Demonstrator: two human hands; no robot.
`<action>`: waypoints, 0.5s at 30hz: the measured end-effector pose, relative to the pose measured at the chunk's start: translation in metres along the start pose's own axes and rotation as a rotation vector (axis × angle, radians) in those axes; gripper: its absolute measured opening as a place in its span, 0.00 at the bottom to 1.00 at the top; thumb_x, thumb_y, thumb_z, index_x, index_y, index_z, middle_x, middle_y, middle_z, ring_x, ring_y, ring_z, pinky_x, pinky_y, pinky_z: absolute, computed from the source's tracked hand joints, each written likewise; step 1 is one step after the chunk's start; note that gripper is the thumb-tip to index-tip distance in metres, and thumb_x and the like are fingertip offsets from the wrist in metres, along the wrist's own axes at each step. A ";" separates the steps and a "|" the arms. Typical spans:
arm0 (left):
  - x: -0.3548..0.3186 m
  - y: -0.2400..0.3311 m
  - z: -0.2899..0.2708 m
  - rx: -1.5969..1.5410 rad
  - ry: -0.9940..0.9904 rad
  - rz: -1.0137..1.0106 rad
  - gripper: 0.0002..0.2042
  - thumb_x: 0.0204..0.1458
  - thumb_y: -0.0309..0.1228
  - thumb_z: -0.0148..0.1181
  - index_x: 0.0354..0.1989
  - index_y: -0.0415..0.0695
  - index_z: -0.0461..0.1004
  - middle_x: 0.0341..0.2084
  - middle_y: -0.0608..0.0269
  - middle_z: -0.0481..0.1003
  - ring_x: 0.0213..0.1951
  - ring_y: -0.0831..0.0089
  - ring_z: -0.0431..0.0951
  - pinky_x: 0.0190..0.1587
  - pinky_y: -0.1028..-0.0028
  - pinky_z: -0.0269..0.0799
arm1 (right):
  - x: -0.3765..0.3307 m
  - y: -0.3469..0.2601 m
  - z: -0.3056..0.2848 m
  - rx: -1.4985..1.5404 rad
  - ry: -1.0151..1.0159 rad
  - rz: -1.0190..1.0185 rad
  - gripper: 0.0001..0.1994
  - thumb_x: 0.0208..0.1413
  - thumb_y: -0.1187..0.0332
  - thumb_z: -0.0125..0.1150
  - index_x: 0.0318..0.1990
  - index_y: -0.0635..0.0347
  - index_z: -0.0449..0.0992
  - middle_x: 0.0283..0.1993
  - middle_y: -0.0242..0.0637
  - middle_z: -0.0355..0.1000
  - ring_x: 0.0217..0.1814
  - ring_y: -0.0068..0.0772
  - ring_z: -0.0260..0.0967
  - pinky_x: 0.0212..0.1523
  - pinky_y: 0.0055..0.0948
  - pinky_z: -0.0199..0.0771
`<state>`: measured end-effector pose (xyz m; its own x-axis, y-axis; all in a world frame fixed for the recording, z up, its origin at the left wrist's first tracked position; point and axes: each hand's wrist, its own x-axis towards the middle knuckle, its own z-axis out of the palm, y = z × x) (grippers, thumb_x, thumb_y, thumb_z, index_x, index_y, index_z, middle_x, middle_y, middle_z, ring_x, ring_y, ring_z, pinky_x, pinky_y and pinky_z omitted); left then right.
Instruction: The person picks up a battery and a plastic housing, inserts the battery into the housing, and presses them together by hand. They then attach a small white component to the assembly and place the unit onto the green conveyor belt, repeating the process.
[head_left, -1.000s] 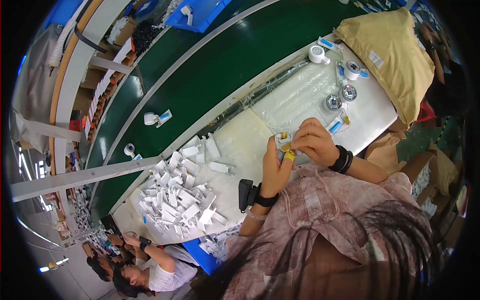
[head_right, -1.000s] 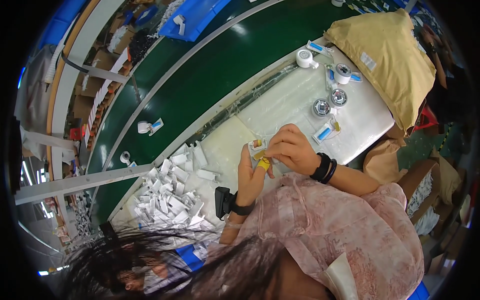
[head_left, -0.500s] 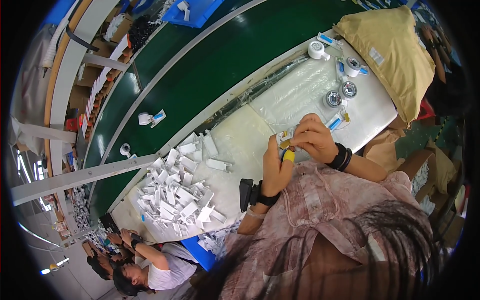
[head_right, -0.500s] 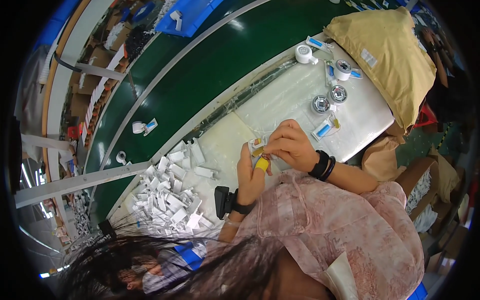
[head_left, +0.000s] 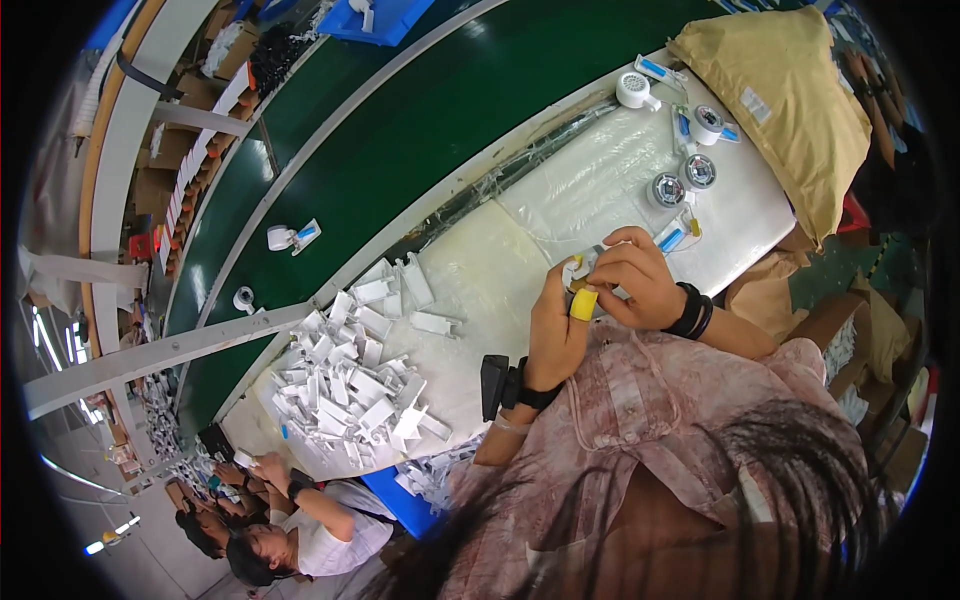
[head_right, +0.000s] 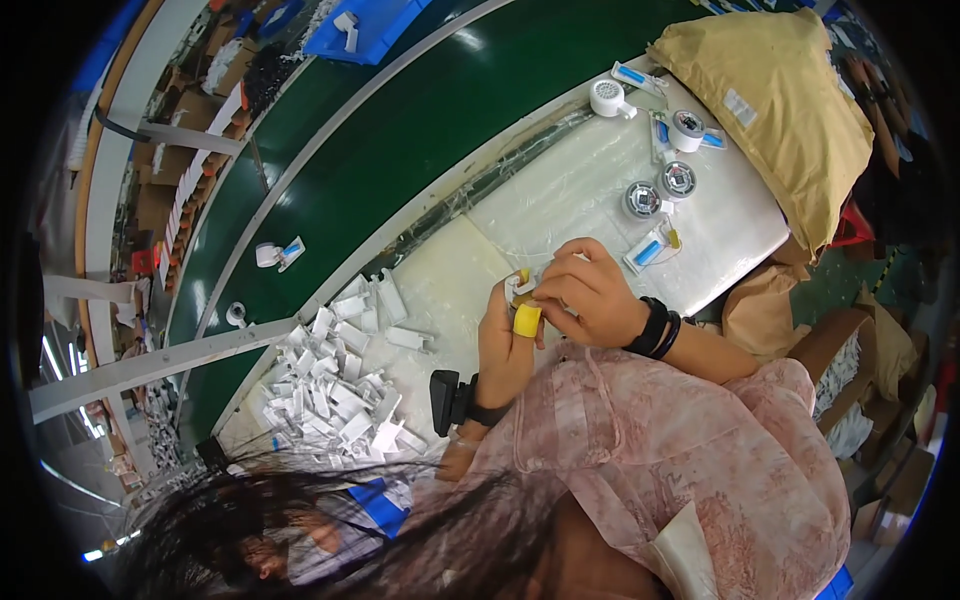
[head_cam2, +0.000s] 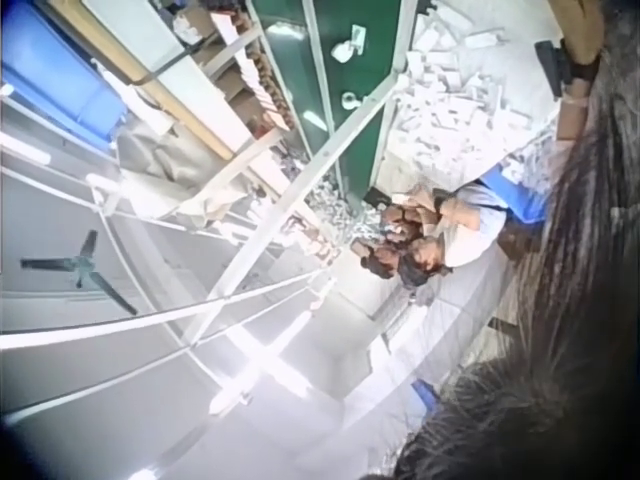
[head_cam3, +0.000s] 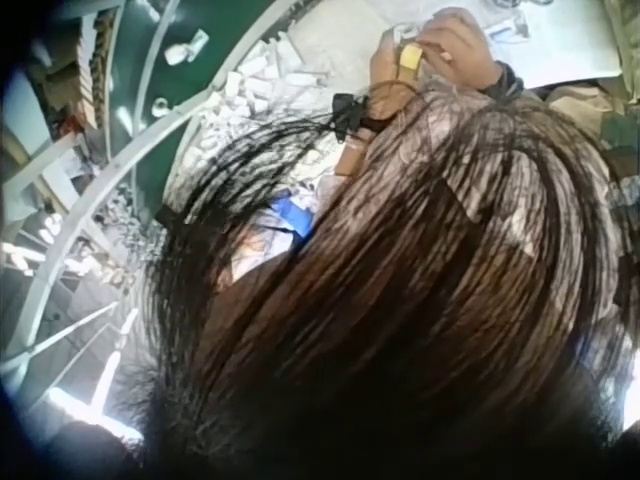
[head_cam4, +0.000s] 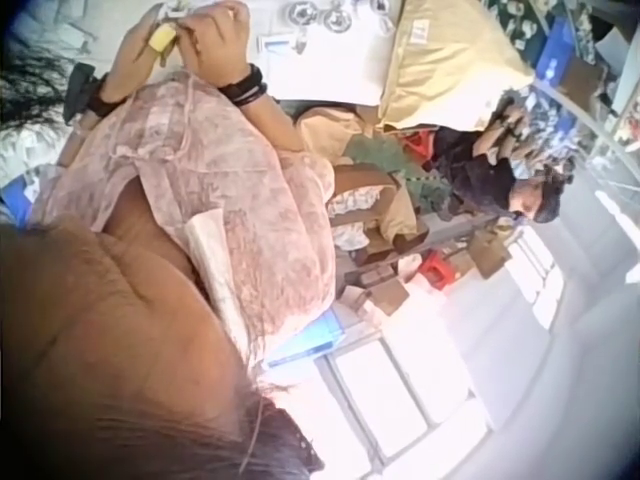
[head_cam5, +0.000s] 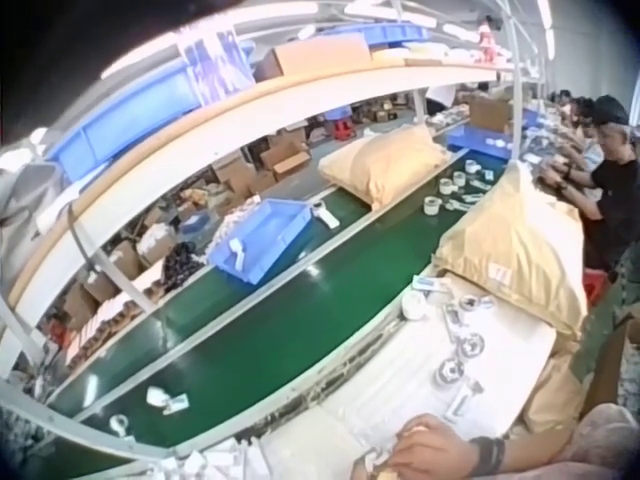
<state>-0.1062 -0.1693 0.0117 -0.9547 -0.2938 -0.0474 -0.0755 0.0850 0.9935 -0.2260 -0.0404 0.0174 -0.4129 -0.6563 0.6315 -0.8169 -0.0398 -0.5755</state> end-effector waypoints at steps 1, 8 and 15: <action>0.000 0.001 0.000 0.006 -0.001 0.001 0.17 0.64 0.28 0.45 0.59 0.37 0.59 0.26 0.67 0.70 0.24 0.84 0.66 0.26 0.82 0.64 | 0.001 0.001 -0.001 0.000 -0.001 0.001 0.12 0.41 0.74 0.70 0.36 0.58 0.76 0.37 0.32 0.72 0.39 0.37 0.69 0.49 0.38 0.69; 0.000 -0.001 0.000 -0.057 0.001 -0.072 0.19 0.60 0.26 0.47 0.59 0.33 0.60 0.38 0.50 0.74 0.37 0.63 0.76 0.42 0.71 0.71 | -0.003 0.005 -0.001 0.001 -0.025 -0.007 0.09 0.42 0.74 0.70 0.33 0.58 0.77 0.35 0.32 0.72 0.39 0.36 0.69 0.51 0.40 0.69; -0.005 0.002 0.004 -0.155 0.016 -0.105 0.21 0.60 0.23 0.44 0.63 0.34 0.57 0.23 0.65 0.68 0.23 0.79 0.66 0.27 0.78 0.64 | -0.004 0.006 0.000 0.022 -0.024 -0.032 0.11 0.41 0.74 0.70 0.34 0.58 0.76 0.34 0.32 0.72 0.37 0.35 0.70 0.51 0.40 0.69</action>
<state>-0.1030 -0.1640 0.0135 -0.9392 -0.3085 -0.1510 -0.1277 -0.0944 0.9873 -0.2295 -0.0378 0.0111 -0.3769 -0.6724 0.6371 -0.8204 -0.0769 -0.5665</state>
